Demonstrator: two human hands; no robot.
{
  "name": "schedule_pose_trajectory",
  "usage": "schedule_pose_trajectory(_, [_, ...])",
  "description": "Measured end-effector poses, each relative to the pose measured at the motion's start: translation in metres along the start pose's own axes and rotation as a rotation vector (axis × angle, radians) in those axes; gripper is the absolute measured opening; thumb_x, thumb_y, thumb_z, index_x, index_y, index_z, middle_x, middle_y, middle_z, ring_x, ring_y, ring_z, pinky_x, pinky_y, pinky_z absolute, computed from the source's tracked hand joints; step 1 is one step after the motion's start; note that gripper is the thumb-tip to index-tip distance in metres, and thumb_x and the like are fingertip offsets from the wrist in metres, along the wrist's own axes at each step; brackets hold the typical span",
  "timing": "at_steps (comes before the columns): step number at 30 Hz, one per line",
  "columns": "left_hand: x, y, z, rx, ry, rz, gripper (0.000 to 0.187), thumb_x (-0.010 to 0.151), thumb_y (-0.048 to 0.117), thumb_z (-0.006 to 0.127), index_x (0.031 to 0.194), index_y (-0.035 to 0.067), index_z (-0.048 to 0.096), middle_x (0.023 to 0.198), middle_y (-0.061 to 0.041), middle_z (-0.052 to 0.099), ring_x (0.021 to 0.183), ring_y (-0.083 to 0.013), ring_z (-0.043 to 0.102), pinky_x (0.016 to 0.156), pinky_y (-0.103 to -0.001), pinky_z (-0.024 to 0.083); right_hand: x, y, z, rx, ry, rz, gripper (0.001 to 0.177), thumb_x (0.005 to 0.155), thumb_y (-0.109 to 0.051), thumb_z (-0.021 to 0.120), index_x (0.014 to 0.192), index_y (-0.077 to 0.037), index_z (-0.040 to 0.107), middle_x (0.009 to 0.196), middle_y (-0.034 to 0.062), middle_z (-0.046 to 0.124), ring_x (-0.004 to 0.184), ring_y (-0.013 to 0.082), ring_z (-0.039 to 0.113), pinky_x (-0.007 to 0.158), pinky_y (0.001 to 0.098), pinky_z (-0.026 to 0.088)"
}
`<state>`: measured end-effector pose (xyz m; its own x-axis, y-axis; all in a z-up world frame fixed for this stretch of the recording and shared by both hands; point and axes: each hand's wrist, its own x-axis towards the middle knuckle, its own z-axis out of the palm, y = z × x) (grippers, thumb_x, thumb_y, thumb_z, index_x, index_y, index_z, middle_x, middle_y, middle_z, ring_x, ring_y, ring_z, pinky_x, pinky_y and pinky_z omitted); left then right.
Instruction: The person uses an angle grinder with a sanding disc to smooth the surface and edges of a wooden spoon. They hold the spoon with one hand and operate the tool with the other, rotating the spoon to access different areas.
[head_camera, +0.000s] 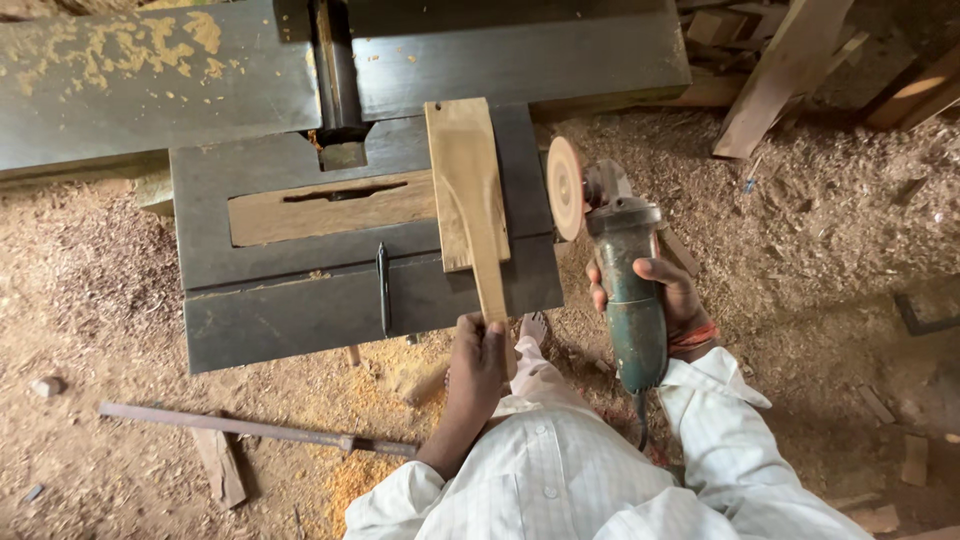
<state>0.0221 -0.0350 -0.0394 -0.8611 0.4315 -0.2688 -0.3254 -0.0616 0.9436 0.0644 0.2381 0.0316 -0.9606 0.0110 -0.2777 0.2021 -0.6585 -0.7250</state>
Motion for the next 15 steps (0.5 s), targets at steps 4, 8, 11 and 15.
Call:
schedule_pose_trajectory(4, [0.002, -0.005, 0.010, -0.135, -0.143, -0.159, 0.025, 0.104, 0.023, 0.056, 0.115, 0.000, 0.052, 0.086, -0.008, 0.067, 0.071, -0.0123, 0.069, 0.060, -0.026, 0.056, 0.004, -0.004, -0.003, -0.017, -0.009, 0.016, 0.068, 0.087, -0.035, 0.077, 0.134, 0.005, 0.048, 0.110, 0.0188, 0.063, 0.089, 0.0281, 0.070, 0.079, 0.0408, 0.060])
schedule_pose_trajectory(8, [0.002, -0.005, 0.010, -0.140, -0.209, -0.134, 0.030, 0.104, 0.020, 0.060, 0.124, -0.002, 0.055, 0.094, -0.010, 0.073, 0.078, -0.0106, 0.067, 0.066, -0.026, 0.056, 0.011, -0.010, -0.006, -0.010, -0.022, 0.060, 0.069, 0.086, -0.035, 0.077, 0.136, 0.004, 0.048, 0.110, 0.0181, 0.064, 0.089, 0.0270, 0.070, 0.078, 0.0402, 0.060])
schedule_pose_trajectory(11, [0.002, 0.000, 0.008, -0.140, -0.244, -0.150, 0.028, 0.105, 0.020, 0.060, 0.121, -0.003, 0.060, 0.097, -0.010, 0.074, 0.080, -0.0105, 0.069, 0.067, -0.026, 0.058, 0.019, -0.012, -0.006, 0.006, -0.040, 0.083, 0.068, 0.087, -0.032, 0.078, 0.136, 0.005, 0.047, 0.109, 0.0187, 0.064, 0.089, 0.0270, 0.071, 0.077, 0.0405, 0.060])
schedule_pose_trajectory(15, [-0.002, 0.011, 0.010, 0.013, -0.218, -0.260, 0.026, 0.103, 0.023, 0.060, 0.118, 0.002, 0.061, 0.089, -0.007, 0.071, 0.073, -0.0100, 0.068, 0.062, -0.025, 0.059, 0.033, -0.014, -0.005, 0.023, -0.047, 0.119, 0.068, 0.087, -0.030, 0.078, 0.137, 0.004, 0.048, 0.108, 0.0195, 0.065, 0.089, 0.0269, 0.072, 0.079, 0.0397, 0.061])
